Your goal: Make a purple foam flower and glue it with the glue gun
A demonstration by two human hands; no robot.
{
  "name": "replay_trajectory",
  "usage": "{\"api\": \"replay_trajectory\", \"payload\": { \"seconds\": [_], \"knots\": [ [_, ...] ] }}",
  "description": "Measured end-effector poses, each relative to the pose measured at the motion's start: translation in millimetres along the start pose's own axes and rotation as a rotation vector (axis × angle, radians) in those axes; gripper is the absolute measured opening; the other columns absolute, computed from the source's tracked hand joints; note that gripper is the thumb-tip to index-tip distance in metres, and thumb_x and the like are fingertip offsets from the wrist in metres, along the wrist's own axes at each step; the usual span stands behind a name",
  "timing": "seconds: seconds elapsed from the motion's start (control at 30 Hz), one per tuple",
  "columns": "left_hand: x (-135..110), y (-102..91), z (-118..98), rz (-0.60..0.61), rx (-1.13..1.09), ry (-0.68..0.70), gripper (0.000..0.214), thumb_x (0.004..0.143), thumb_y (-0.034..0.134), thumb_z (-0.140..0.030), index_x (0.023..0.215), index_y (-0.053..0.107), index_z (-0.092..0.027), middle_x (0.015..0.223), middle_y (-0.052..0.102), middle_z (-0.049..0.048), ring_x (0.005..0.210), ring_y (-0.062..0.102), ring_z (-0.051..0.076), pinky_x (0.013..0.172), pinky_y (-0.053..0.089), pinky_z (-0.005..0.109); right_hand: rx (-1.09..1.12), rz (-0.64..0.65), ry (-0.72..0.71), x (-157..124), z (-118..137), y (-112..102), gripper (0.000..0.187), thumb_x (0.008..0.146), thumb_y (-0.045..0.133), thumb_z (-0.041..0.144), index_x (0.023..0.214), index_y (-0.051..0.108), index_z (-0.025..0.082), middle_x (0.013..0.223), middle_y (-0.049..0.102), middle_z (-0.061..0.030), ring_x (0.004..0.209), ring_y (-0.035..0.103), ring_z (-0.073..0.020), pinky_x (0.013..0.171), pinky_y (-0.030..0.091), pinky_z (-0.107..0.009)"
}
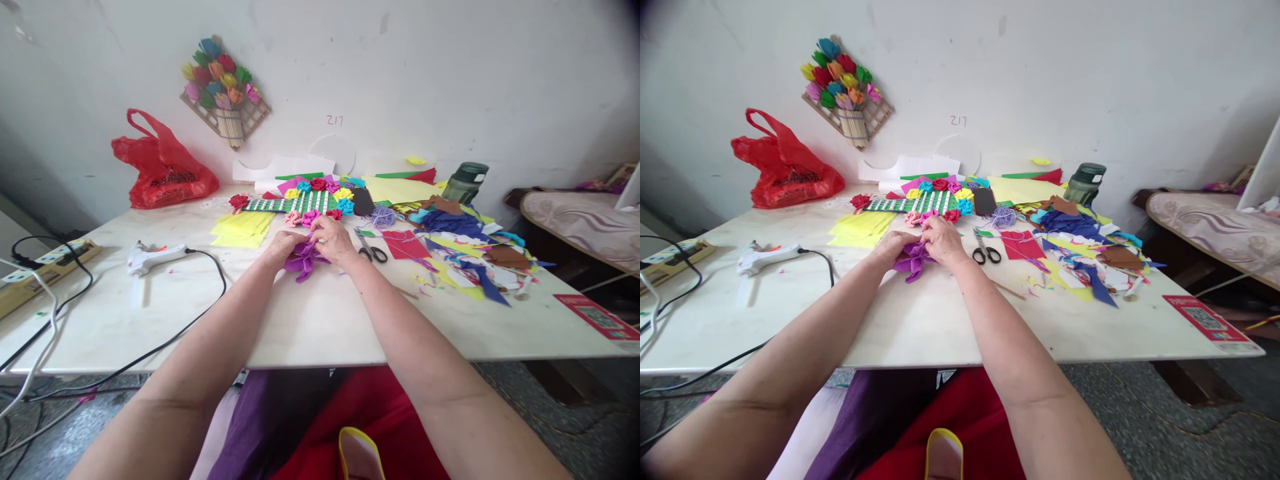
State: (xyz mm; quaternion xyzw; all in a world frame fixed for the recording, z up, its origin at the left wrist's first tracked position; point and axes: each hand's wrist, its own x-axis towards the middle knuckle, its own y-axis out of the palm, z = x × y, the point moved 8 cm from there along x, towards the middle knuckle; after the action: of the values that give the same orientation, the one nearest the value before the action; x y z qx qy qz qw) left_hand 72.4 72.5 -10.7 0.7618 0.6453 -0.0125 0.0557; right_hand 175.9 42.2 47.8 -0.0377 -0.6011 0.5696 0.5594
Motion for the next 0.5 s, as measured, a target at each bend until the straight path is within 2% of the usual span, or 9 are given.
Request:
{"api": "replay_trajectory", "payload": {
  "seconds": [0.1,0.3,0.5],
  "knots": [
    [-1.4,-3.2,-2.1,-0.045,0.031,0.012,0.022,0.051,0.067,-0.022,0.047,0.047,-0.015,0.041,0.046,-0.0022,0.038,0.039,0.008,0.038,0.025,0.022,-0.009,0.005,-0.01,0.5,2.0,0.9,0.017,0.067,0.053,0.007,0.064,0.064,0.019,0.096,0.061,-0.0057,0.093,0.051,-0.0212,0.084,0.038,-0.036],
    [1.2,-5.8,-3.8,-0.048,0.033,0.059,0.024,0.053,0.066,-0.024,0.046,0.045,-0.015,0.041,0.042,-0.0038,0.038,0.037,0.006,0.039,0.024,0.022,0.007,-0.011,-0.02,1.3,0.3,1.0,0.017,0.069,0.054,0.008,0.066,0.064,0.02,0.093,0.064,-0.0049,0.089,0.052,-0.0209,0.081,0.038,-0.036],
    [4.4,-12.0,-6.8,-0.089,0.224,0.141,0.024,0.059,0.063,-0.029,0.046,0.047,-0.015,0.037,0.035,-0.0059,0.036,0.028,0.005,0.039,0.017,0.022,0.003,0.002,0.033,1.6,-4.3,1.7,0.011,0.072,0.059,0.012,0.069,0.066,0.021,0.086,0.069,-0.0032,0.086,0.053,-0.0217,0.077,0.037,-0.035]
  ]
}}
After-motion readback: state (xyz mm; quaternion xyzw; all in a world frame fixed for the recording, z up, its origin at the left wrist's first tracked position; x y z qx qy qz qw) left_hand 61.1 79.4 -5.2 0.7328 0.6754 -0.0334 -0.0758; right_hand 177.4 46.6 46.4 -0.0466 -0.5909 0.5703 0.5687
